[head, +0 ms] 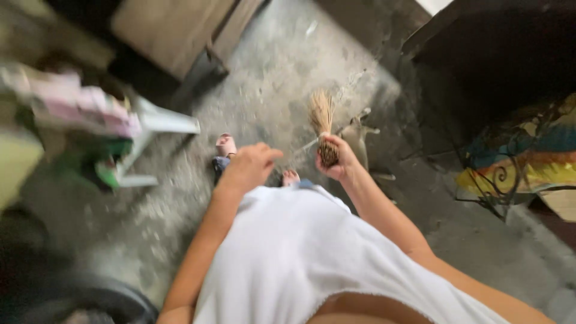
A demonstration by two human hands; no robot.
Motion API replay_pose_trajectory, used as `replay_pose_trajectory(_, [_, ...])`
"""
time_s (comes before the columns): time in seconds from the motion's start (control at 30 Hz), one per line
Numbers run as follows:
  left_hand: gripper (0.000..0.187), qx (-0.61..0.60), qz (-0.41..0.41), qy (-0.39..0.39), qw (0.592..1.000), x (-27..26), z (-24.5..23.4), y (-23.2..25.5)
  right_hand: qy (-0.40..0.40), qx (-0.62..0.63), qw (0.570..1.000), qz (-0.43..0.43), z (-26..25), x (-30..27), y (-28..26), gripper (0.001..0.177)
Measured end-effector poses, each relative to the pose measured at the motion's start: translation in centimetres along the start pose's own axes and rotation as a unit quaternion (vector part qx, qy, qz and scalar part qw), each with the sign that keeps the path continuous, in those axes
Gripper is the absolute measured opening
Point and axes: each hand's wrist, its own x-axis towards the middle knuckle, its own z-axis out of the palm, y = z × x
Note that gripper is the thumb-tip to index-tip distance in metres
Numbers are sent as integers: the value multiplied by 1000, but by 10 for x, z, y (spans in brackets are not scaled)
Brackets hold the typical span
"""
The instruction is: Sweep up leaves and debris into a pile using a handheld broom.
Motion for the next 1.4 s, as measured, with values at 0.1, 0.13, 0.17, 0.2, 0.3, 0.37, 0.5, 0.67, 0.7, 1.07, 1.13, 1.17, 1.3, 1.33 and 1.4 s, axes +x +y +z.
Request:
replay_pose_trajectory(0.1, [23, -17, 37, -76, 996, 36, -24, -47, 55, 8, 998, -14, 38, 35, 13, 24])
replay_pose_trajectory(0.13, [23, -3, 53, -93, 994, 49, -35, -56, 58, 6, 998, -7, 45, 46, 27, 24])
replay_pose_trajectory(0.17, [23, 16, 81, -100, 992, 77, -50, -75, 53, 0, 999, -11, 65, 65, 25, 24])
replay_pose_trajectory(0.2, [23, 17, 100, -108, 989, 91, -64, -89, 50, 15, 998, -25, 88, 79, 32, 24])
replay_pose_trajectory(0.3, [23, 39, 140, -138, 980, 129, -112, -124, 4, -24, 1000, -15, 160, 127, 53, 19])
replay_pose_trajectory(0.37, [27, 65, 146, -164, 973, 155, -145, -138, -26, -50, 997, 51, 199, 166, 73, 16])
replay_pose_trajectory(0.5, [23, 60, 171, -179, 967, 190, -172, -175, -120, -50, 991, 32, 208, 310, 114, 11])
replay_pose_trajectory(0.67, [24, 56, 182, -202, 961, 208, -172, -204, 98, -48, 991, 78, 193, 296, 89, 13])
replay_pose_trajectory(0.7, [24, 56, 189, -214, 957, 210, -172, -207, 97, -34, 992, 77, 106, 314, 90, 13])
replay_pose_trajectory(1.07, [30, 21, 204, -272, 940, 242, -146, -233, 204, 246, 921, -221, 71, 197, 27, 17])
replay_pose_trajectory(1.13, [27, 21, 214, -288, 933, 253, -138, -226, 165, 217, 935, -226, 130, 191, 35, 16])
replay_pose_trajectory(1.17, [25, 25, 221, -297, 929, 261, -131, -223, 120, 182, 948, -229, 160, 189, 34, 16])
replay_pose_trajectory(1.3, [25, 7, 220, -294, 930, 291, -122, -199, -4, 189, 972, -142, 181, 259, 29, 19])
replay_pose_trajectory(1.33, [26, 15, 217, -289, 932, 298, -121, -192, 22, 172, 978, -115, 178, 283, 24, 19])
replay_pose_trajectory(1.4, [26, 25, 216, -284, 934, 311, -120, -187, 46, 156, 983, -89, 172, 314, 6, 20])
